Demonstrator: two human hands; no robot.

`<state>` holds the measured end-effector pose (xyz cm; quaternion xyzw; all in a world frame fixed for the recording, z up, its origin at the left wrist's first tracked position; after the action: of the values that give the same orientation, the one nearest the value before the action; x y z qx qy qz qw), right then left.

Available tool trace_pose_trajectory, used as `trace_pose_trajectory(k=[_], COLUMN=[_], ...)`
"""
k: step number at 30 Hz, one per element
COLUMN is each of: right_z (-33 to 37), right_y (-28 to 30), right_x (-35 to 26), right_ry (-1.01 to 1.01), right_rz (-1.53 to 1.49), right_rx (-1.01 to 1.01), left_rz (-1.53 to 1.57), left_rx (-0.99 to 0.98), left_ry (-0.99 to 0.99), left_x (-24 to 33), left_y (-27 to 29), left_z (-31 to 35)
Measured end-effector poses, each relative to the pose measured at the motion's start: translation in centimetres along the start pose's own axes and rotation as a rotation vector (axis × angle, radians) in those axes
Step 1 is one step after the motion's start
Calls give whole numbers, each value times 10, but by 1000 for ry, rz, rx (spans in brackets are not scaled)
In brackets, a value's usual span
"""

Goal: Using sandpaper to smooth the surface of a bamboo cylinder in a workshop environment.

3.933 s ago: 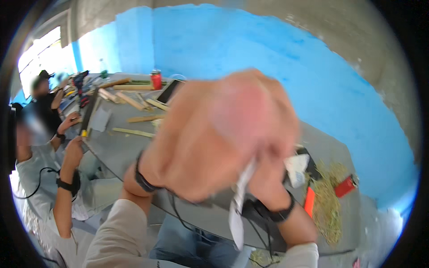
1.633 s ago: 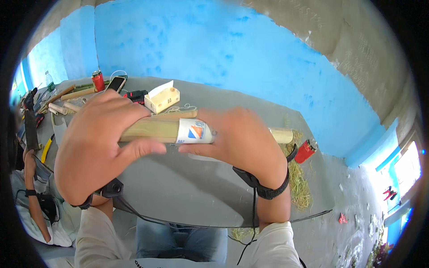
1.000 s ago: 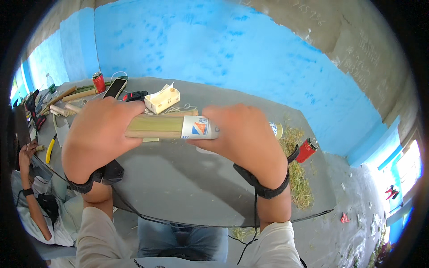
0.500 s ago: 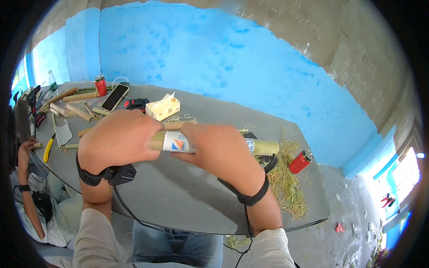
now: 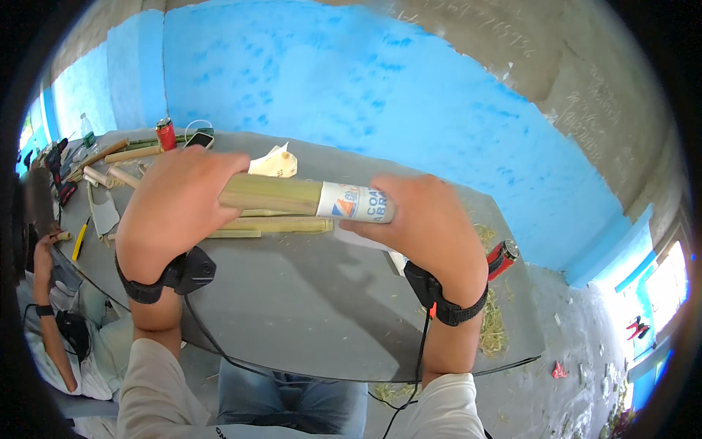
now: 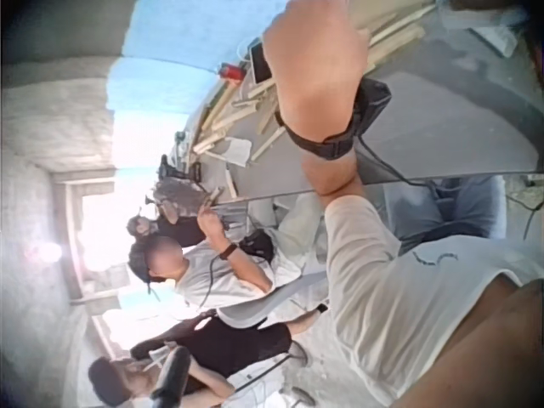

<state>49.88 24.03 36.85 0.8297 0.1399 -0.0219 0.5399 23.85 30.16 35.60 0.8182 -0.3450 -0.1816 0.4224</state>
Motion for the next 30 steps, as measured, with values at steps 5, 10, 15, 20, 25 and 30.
trace_pose_trajectory(k=[5,10,15,20,25,30], right_z=[2,-2,-8,-10,-6,-6], right_y=[-5,-32,-25,-16,-11,-34], right_x=[-7,-19,-4,5,0,-5], right_ry=[45,251,228,121,-29,174], right_rz=[11,138,38,107,45,123], right_rx=[117,87,54,158,111,166], left_rz=[-140,-54,24,14,-208,-47], left_rx=[255,-205,-370,-135,383,-143], left_ry=[-49,37,139,63,-173,64], left_x=[11,27,-6,-5,22,4], left_y=[-7,-23,0,-8,-16,-11], left_z=[-6,-12,-10,-12,-32,-21])
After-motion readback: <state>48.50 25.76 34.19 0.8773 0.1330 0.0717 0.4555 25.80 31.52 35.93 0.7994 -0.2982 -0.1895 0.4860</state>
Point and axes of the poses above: each hand's wrist, its own z-axis away from the middle knuckle, its own y-axis out of the back of the hand, x = y × z, the point moved 2 cm from there along -z, towards the middle knuckle, and after that the axes turned 1 degree about x, right-handed, at the moved point
